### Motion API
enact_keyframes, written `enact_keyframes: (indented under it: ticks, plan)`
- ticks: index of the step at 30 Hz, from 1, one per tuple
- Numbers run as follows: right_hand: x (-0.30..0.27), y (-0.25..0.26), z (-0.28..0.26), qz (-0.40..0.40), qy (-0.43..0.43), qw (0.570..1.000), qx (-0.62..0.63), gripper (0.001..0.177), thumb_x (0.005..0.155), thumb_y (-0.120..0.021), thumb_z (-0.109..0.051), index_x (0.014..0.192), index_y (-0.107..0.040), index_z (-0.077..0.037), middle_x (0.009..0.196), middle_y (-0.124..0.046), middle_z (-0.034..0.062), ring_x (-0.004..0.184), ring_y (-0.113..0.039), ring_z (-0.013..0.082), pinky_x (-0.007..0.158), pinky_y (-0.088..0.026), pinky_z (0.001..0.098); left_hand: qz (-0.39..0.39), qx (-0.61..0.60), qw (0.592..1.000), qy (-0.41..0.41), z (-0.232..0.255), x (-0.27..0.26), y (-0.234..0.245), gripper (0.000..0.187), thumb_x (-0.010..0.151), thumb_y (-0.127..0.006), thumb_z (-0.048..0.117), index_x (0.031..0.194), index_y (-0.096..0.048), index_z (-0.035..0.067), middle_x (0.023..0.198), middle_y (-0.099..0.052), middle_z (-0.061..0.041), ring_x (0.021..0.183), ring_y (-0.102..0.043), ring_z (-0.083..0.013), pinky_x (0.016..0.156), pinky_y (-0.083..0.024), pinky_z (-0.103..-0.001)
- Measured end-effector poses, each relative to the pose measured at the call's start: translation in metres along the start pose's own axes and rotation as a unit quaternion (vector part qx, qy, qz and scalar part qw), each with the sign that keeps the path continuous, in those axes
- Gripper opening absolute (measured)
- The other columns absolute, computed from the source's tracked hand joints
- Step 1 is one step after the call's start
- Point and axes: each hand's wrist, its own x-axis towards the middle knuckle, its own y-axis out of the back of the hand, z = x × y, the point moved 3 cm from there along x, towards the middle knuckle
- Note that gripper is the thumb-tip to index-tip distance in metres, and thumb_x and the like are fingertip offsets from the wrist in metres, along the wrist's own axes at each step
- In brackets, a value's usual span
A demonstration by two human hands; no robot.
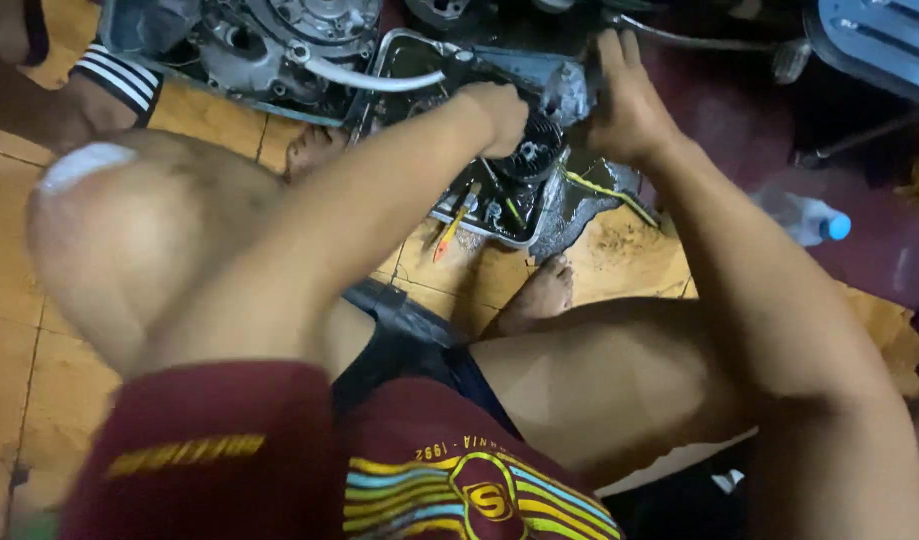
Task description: The person scrubs a small metal engine part with a wire brush, then rinses it with water from a plastic bottle. They continue scrubbing the part with a toothbrush and their fingers, removing grime from crevices.
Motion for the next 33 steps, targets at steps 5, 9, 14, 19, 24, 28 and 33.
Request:
enact_keyframes:
  ticks: [5, 9, 14, 19, 24, 28, 33]
  plan:
    - [-0.004, 0.010, -0.011, -0.034, 0.104, 0.993, -0.033, 0.090, 0.062, -0.090, 0.001, 0.135, -0.037, 0.001, 0.130, -0.038, 0.0263, 0.119, -0.047, 0.0467, 0.076, -0.051, 0.0559, 0.074, -0.229, 0.969, 0.059, -0.004, 0.043, -0.074, 0.045, 0.108, -0.040, 0.035, 0.140, -0.051, 0.005, 0.144, -0.045, -0.023, 0.125, -0.052, -0.0401, 0.105, -0.046, -0.052]
    - [-0.008, 0.008, -0.016, -0.081, 0.019, 0.994, -0.069, 0.097, 0.062, -0.087, 0.002, 0.144, -0.034, -0.003, 0.134, -0.037, 0.0275, 0.129, -0.039, 0.0555, 0.090, -0.045, 0.0673, 0.095, -0.206, 0.963, 0.148, -0.035, 0.077, -0.156, 0.039, 0.100, -0.046, 0.020, 0.126, -0.069, 0.002, 0.129, -0.066, -0.022, 0.117, -0.065, -0.0431, 0.096, -0.055, -0.050]
    - [-0.007, -0.002, -0.015, -0.125, -0.029, 0.982, -0.136, 0.090, 0.057, -0.091, 0.006, 0.130, -0.038, -0.004, 0.133, -0.037, 0.0273, 0.092, -0.058, 0.0616, 0.064, -0.048, 0.0736, 0.127, -0.164, 0.967, 0.147, -0.046, 0.065, -0.191, 0.054, 0.104, -0.046, 0.023, 0.154, -0.036, 0.008, 0.156, -0.044, -0.019, 0.153, -0.020, -0.0461, 0.122, -0.024, -0.057]
    - [-0.005, -0.014, -0.014, -0.134, -0.065, 0.983, -0.109, 0.082, 0.066, -0.086, -0.002, 0.133, -0.038, -0.005, 0.124, -0.039, 0.0225, 0.107, -0.053, 0.0469, 0.083, -0.051, 0.0603, 0.437, -0.266, 0.848, 0.137, -0.037, 0.079, -0.225, 0.039, 0.089, -0.062, 0.026, 0.126, -0.057, 0.013, 0.132, -0.060, -0.009, 0.125, -0.046, -0.0367, 0.100, -0.037, -0.050]
    - [-0.014, -0.024, -0.029, -0.104, -0.090, 0.990, 0.015, 0.080, 0.064, -0.079, -0.005, 0.131, -0.035, -0.005, 0.125, -0.042, 0.0177, 0.121, -0.046, 0.0342, 0.104, -0.046, 0.0493, 0.393, -0.818, 0.411, 0.090, 0.003, 0.068, -0.174, 0.062, 0.076, -0.064, 0.058, 0.125, -0.066, 0.020, 0.130, -0.071, -0.010, 0.120, -0.068, -0.0313, 0.089, -0.052, -0.043]
    - [-0.015, -0.037, -0.032, -0.038, -0.030, 0.986, 0.159, 0.077, 0.067, -0.085, 0.001, 0.120, -0.029, -0.009, 0.113, -0.049, 0.0138, 0.104, -0.058, 0.0261, 0.071, -0.055, 0.0364, 0.376, -0.820, 0.406, -0.145, 0.026, 0.051, -0.104, 0.118, 0.066, -0.063, 0.078, 0.158, -0.017, 0.020, 0.167, -0.017, -0.018, 0.149, -0.032, -0.0394, 0.112, -0.042, -0.063]
    - [-0.010, -0.040, -0.017, 0.031, 0.029, 0.984, 0.174, 0.083, 0.069, -0.086, 0.003, 0.126, -0.026, -0.005, 0.120, -0.049, 0.0182, 0.110, -0.054, 0.0230, 0.085, -0.054, 0.0372, 0.255, -0.908, 0.284, -0.173, 0.042, 0.034, -0.070, 0.078, 0.061, -0.093, 0.034, 0.125, -0.065, -0.001, 0.127, -0.070, -0.021, 0.120, -0.066, -0.0345, 0.104, -0.055, -0.044]
